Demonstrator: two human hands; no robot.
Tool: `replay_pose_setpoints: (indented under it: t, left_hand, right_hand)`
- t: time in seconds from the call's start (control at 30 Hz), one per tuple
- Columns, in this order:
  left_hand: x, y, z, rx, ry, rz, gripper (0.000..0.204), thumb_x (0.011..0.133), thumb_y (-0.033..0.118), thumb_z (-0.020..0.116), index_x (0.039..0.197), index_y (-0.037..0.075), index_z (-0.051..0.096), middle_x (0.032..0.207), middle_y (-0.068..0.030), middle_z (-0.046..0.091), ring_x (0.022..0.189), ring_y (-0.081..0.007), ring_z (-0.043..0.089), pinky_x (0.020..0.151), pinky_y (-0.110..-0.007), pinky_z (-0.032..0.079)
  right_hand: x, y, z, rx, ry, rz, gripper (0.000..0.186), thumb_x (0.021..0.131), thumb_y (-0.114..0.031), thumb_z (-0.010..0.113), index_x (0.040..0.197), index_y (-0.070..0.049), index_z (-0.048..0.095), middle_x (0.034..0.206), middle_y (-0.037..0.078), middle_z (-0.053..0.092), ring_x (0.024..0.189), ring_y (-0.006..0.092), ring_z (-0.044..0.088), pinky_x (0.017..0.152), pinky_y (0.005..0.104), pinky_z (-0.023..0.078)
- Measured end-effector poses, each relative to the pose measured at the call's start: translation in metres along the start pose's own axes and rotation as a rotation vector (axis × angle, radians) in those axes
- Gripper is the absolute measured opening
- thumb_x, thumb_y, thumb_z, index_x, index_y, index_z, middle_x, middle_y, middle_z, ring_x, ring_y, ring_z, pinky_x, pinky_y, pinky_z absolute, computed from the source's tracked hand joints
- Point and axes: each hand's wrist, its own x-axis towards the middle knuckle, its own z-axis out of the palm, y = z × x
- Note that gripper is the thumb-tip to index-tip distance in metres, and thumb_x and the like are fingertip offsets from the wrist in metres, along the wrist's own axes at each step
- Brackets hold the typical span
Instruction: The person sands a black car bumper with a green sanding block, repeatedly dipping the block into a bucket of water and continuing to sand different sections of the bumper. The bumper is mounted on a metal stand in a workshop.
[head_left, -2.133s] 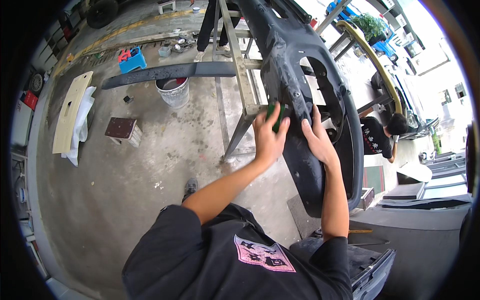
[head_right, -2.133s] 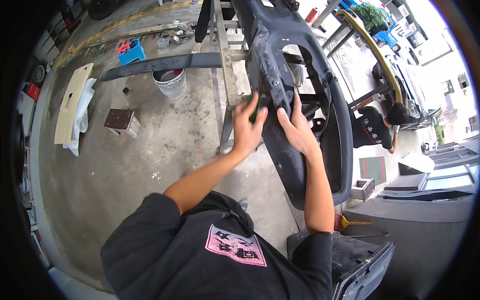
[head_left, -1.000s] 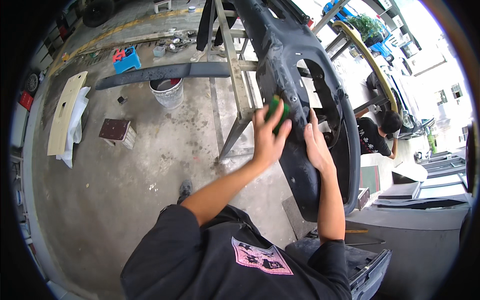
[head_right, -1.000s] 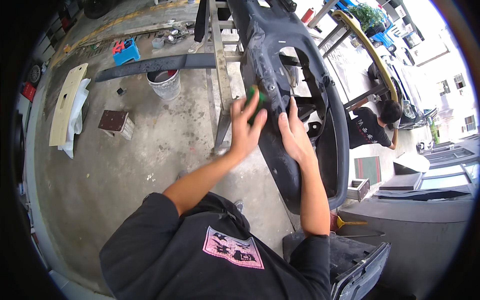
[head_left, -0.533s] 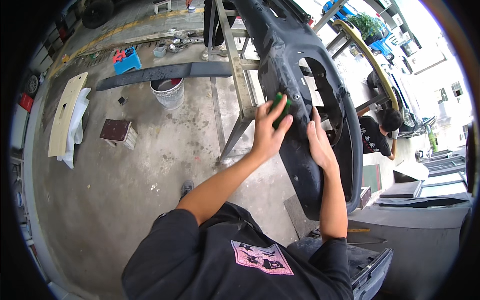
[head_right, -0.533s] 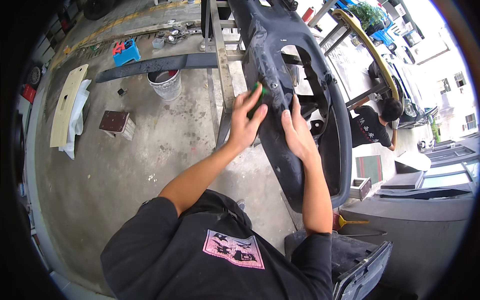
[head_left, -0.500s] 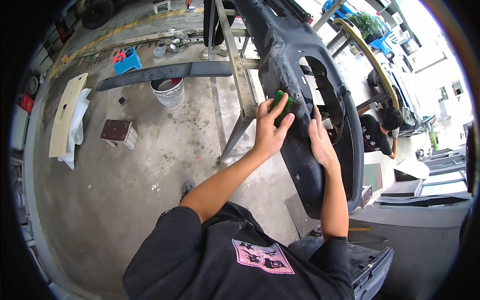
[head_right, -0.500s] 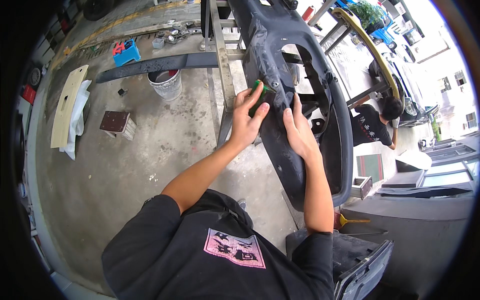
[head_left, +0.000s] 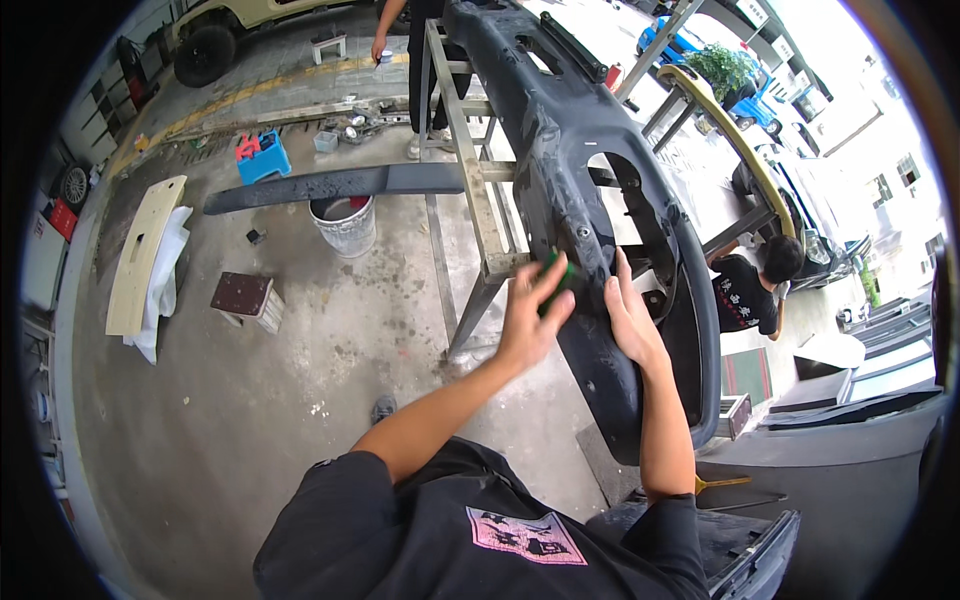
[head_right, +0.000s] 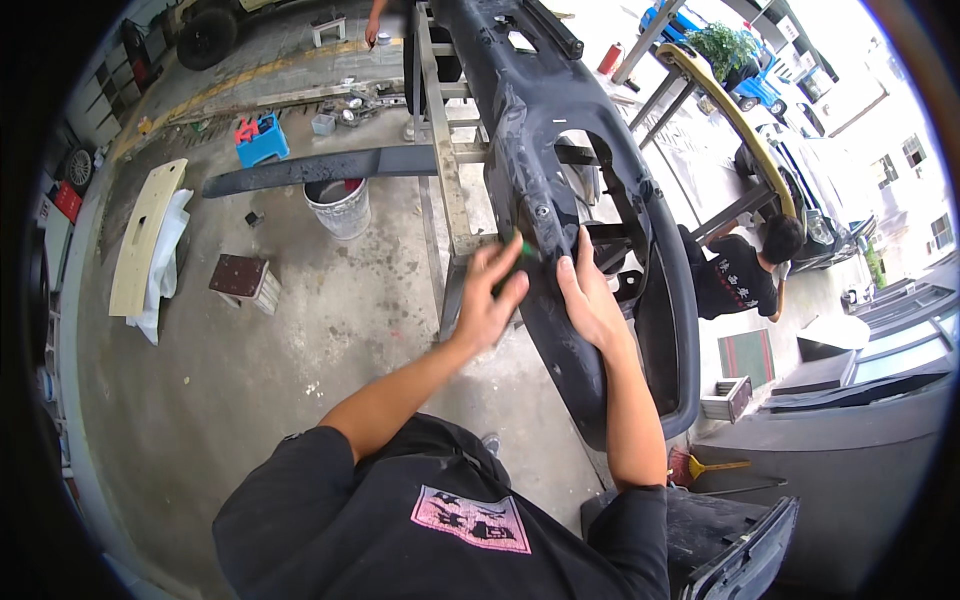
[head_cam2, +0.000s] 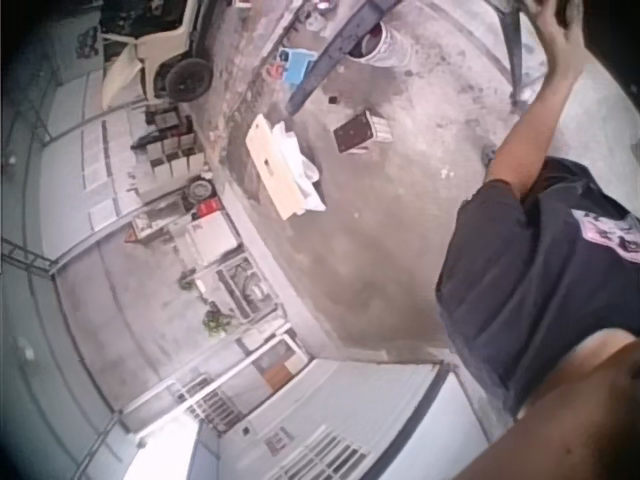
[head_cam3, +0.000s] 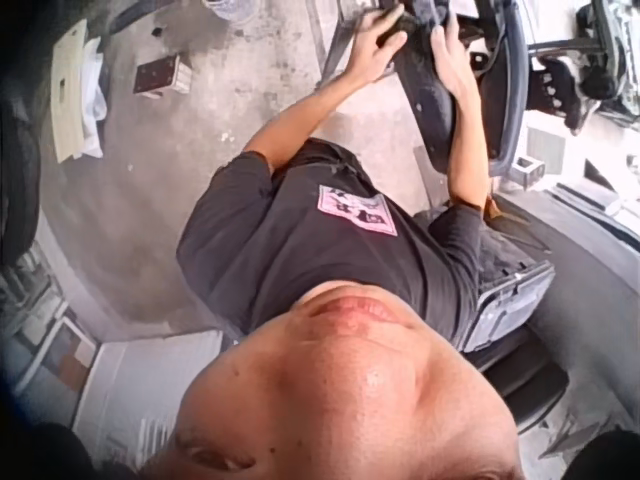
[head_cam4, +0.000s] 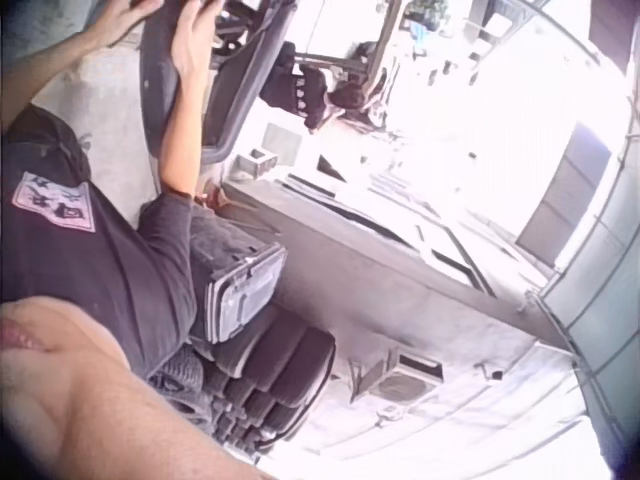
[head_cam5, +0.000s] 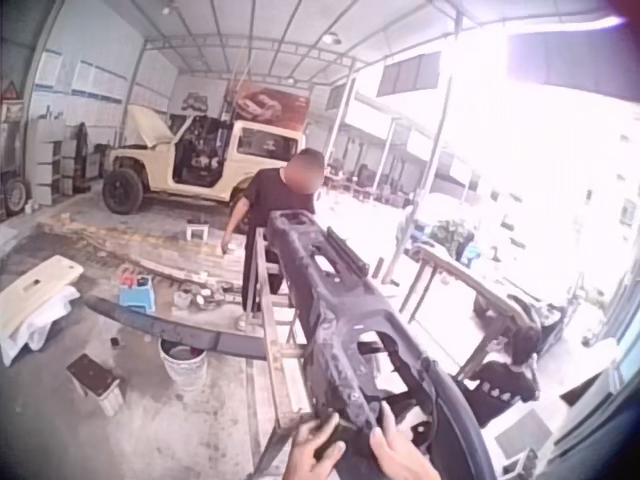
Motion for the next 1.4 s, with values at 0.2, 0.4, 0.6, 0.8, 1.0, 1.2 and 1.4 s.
replay_pose_setpoints:
  t: [0.2,0.4,0.6,0.8,1.0,1.2,1.4]
  left_hand:
    - [-0.019,-0.010,0.004,0.062,-0.007,0.036,0.053,0.092,0.021,0.068,0.143,0.014,0.055,0.123,-0.0177,0.054,0.116,-0.0312,0.050,0.105,-0.039,0.036]
    - [0.041,-0.007,-0.006,-0.013,0.038,-0.049,0.050,0.093,0.020,0.067,0.141,0.010,0.055,0.122,-0.0163,0.057,0.118,-0.0291,0.052,0.105,-0.039,0.037]
    - [0.009,-0.014,-0.011,0.158,-0.083,0.056,0.054,0.092,0.023,0.067,0.144,0.012,0.054,0.126,-0.0161,0.054,0.121,-0.0326,0.049,0.108,-0.040,0.034]
    - [-0.028,-0.012,0.000,0.169,-0.064,0.024,0.056,0.093,0.020,0.067,0.146,0.010,0.051,0.126,-0.0174,0.053,0.118,-0.0317,0.051,0.107,-0.040,0.035]
    - [0.015,-0.014,0.003,-0.067,0.087,-0.081,0.050,0.097,0.016,0.062,0.145,0.009,0.051,0.121,-0.0135,0.056,0.112,-0.0262,0.051,0.102,-0.034,0.038]
    - [0.025,-0.008,-0.002,0.000,0.007,-0.059,0.053,0.094,0.018,0.065,0.145,0.012,0.052,0.123,-0.0153,0.055,0.114,-0.0284,0.050,0.104,-0.037,0.036]
    - [-0.031,-0.010,0.005,0.145,-0.019,0.118,0.054,0.091,0.019,0.067,0.143,0.009,0.053,0.129,-0.0188,0.050,0.120,-0.0322,0.047,0.106,-0.040,0.034]
  right_hand:
    - [0.002,-0.008,-0.002,-0.016,-0.026,0.034,0.081,0.102,-0.047,0.041,0.153,0.010,0.013,0.144,0.036,0.043,0.140,0.0407,0.041,0.114,0.0388,0.030]
    - [0.006,-0.007,-0.006,0.014,-0.012,0.022,0.079,0.102,-0.046,0.041,0.153,0.008,0.015,0.142,0.036,0.045,0.137,0.0420,0.043,0.113,0.0399,0.032]
    - [0.003,0.001,-0.002,0.001,0.001,0.012,0.082,0.101,-0.049,0.042,0.152,0.010,0.014,0.142,0.036,0.045,0.137,0.0415,0.043,0.113,0.0393,0.033]
    - [0.004,0.004,0.000,0.002,-0.009,0.017,0.084,0.101,-0.052,0.040,0.152,0.010,0.015,0.141,0.037,0.045,0.136,0.0417,0.045,0.112,0.0392,0.034]
    - [0.008,0.002,0.003,0.027,-0.010,0.008,0.085,0.100,-0.053,0.041,0.151,0.011,0.017,0.133,0.038,0.051,0.129,0.0435,0.051,0.108,0.0410,0.037]
    - [0.003,0.002,-0.003,-0.004,-0.005,0.034,0.084,0.101,-0.054,0.038,0.151,0.010,0.017,0.139,0.037,0.047,0.135,0.0430,0.046,0.112,0.0401,0.034]
    - [-0.001,-0.005,0.000,0.009,-0.012,0.031,0.080,0.103,-0.050,0.037,0.152,0.011,0.016,0.144,0.036,0.042,0.140,0.0407,0.040,0.114,0.0386,0.030]
